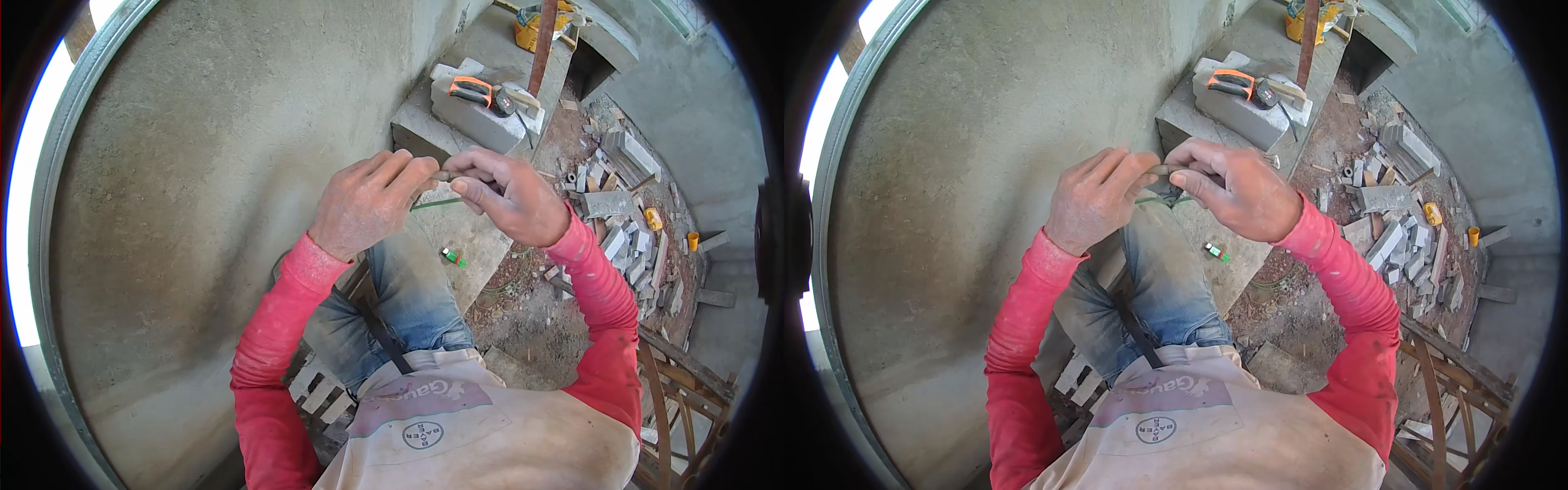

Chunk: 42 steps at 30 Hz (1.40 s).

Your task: Installing a flexible seal and metal trim on a curved wall element, using heat to join materials and a saw for trimming.

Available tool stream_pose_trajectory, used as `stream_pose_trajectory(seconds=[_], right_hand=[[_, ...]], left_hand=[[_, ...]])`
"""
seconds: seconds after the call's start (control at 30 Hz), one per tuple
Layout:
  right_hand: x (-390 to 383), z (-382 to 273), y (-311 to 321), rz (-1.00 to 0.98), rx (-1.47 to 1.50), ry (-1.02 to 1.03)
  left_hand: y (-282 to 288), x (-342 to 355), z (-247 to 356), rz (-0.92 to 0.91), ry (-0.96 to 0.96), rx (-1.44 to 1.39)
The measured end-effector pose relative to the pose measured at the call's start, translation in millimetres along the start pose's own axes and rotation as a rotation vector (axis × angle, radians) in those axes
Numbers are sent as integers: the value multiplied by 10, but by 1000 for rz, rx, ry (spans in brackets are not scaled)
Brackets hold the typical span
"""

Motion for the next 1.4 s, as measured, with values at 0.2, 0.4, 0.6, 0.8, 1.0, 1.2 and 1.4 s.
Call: stream_pose_trajectory(seconds=[0.2,0.4,0.6,0.8,1.0,1.2,1.4], right_hand=[[-21,-38,-65,237,-448,533],[-109,-109,-220,368,-640,621],[-67,-365,-192,349,-233,458],[-595,-799,-345,-387,672,650],[-661,-932,-781,-410,1122,851],[-431,-873,-544,-316,776,498],[-1,-357,-835,356,-523,722]], left_hand=[[124,-1,49,-53,1,-13],[167,-27,148,-38,102,-43],[387,-56,99,40,283,-324],[496,-462,35,74,572,-394],[496,-648,81,30,583,-367],[554,-757,110,24,629,-404],[578,-805,156,7,602,-438]])
Point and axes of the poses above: each hand's wrist, its own x-axis towards the middle knuckle, its own y-axis out of the back of the hand, z = x × y, the point moved 3 cm from there along x, towards the middle knuckle, and after that the axes turned 5 degrees about -y, right-handed, at the moved point
